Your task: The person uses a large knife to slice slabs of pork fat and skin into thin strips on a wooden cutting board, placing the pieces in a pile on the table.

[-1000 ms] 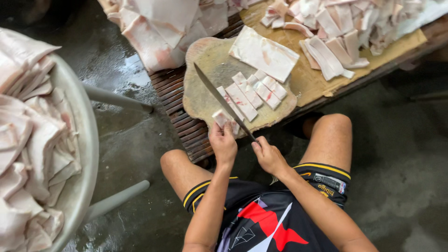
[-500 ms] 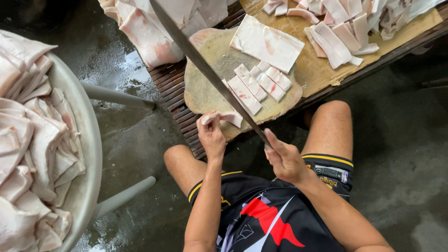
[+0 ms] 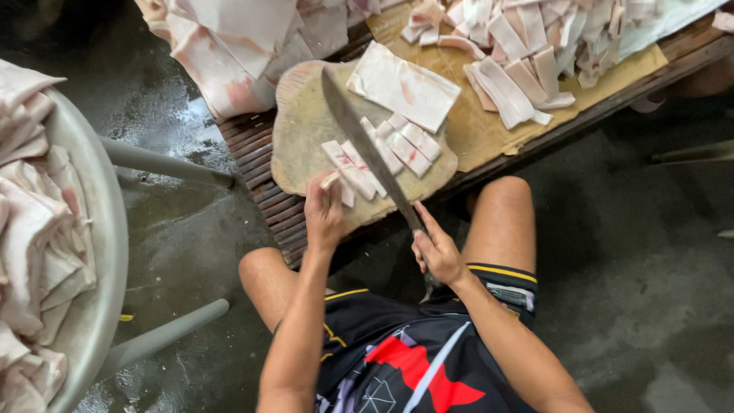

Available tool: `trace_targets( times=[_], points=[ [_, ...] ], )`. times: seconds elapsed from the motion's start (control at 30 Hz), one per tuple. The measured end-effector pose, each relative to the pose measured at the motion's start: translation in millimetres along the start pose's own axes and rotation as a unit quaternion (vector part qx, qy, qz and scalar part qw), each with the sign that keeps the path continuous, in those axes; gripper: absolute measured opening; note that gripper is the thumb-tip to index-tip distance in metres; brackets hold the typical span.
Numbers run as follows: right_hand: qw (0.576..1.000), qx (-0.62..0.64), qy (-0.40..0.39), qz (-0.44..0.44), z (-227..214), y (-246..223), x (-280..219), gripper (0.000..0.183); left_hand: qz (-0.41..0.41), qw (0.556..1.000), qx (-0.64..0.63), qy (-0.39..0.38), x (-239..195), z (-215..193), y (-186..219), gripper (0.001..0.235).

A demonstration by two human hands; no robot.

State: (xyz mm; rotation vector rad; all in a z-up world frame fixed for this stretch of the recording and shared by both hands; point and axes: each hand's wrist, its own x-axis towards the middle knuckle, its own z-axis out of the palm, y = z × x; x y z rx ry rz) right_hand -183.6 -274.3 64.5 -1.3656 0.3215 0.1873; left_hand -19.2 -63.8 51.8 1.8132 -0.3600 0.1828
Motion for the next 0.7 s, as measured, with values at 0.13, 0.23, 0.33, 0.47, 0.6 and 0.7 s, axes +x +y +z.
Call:
trace_targets(
  times=[0.13,0.23,0.33,0.47,0.6,0.7],
  points=[
    [0.989,0.14,-0.01,-0.034,-27,-14,9,0.068,0.125,0.919,0.222,-0.302,40,-1,26,0.05],
    [0.971,0.237,-0.003,-0.015,-44,-25,12,0.062,0.164,0.728,0.423,-0.514,101,9,47,0.096],
    [0.963,0.266,0.019,-0.038,-57,-30,9,0.059,0.184,0.558,0.527,-0.614,127,38,66,0.137],
    [0.953,0.295,0.037,-0.057,-63,-35,10,0.057,0.318,0.436,0.542,-0.644,139,86,81,0.165],
    [0.941,0.328,0.044,-0.069,-66,-31,14,0.054,0.353,0.399,0.552,-0.641,146,109,86,0.178],
    [0.932,0.35,0.033,-0.091,-66,-28,17,0.053,0.329,0.401,0.549,-0.655,146,113,86,0.174]
  ],
)
